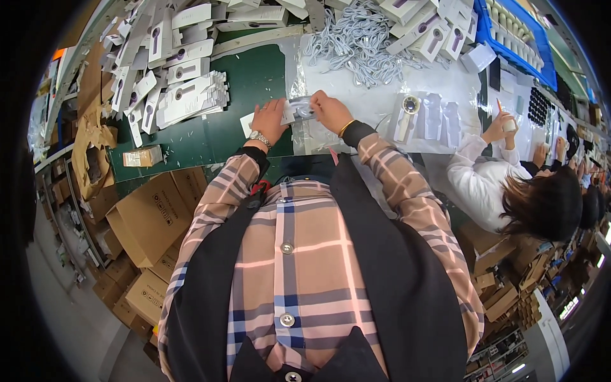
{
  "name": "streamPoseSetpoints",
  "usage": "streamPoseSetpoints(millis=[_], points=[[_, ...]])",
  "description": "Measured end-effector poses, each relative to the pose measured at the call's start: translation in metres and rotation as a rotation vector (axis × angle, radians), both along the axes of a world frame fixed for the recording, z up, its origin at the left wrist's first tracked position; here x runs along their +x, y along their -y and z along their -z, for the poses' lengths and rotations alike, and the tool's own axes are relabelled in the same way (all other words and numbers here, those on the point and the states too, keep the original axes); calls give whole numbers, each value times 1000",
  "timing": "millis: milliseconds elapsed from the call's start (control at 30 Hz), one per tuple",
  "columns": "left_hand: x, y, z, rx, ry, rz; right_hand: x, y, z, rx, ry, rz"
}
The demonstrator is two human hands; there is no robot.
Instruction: The person packs a camera into a box, inserts a cable and a manual, and closes the lid. After repeating this process, they place the boxed items into a larger shipping carton and tighten a wrist strap.
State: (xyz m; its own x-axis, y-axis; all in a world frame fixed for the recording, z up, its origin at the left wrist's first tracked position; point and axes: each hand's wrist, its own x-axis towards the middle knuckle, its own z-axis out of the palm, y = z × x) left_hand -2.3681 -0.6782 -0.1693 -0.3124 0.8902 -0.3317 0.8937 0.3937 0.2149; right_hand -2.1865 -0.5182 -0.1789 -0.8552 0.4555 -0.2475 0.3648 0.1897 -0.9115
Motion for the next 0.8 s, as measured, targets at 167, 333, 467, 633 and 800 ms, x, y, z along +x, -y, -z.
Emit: streamPoseSetpoints(millis=[167, 333, 467, 633, 800], points=[[2, 5, 9, 85, 11, 38, 9, -9, 5, 532, 174, -40], [7, 7, 9, 120, 38, 56, 7, -7, -2, 880, 237, -131], [8, 10, 7, 133, 44, 67, -4, -2, -16, 989, 110, -208], [9, 10, 5, 104, 55, 67, -21, 2, -7, 985, -67, -192], [11, 13, 10, 118, 50, 52, -16, 16, 2, 925, -38, -232]])
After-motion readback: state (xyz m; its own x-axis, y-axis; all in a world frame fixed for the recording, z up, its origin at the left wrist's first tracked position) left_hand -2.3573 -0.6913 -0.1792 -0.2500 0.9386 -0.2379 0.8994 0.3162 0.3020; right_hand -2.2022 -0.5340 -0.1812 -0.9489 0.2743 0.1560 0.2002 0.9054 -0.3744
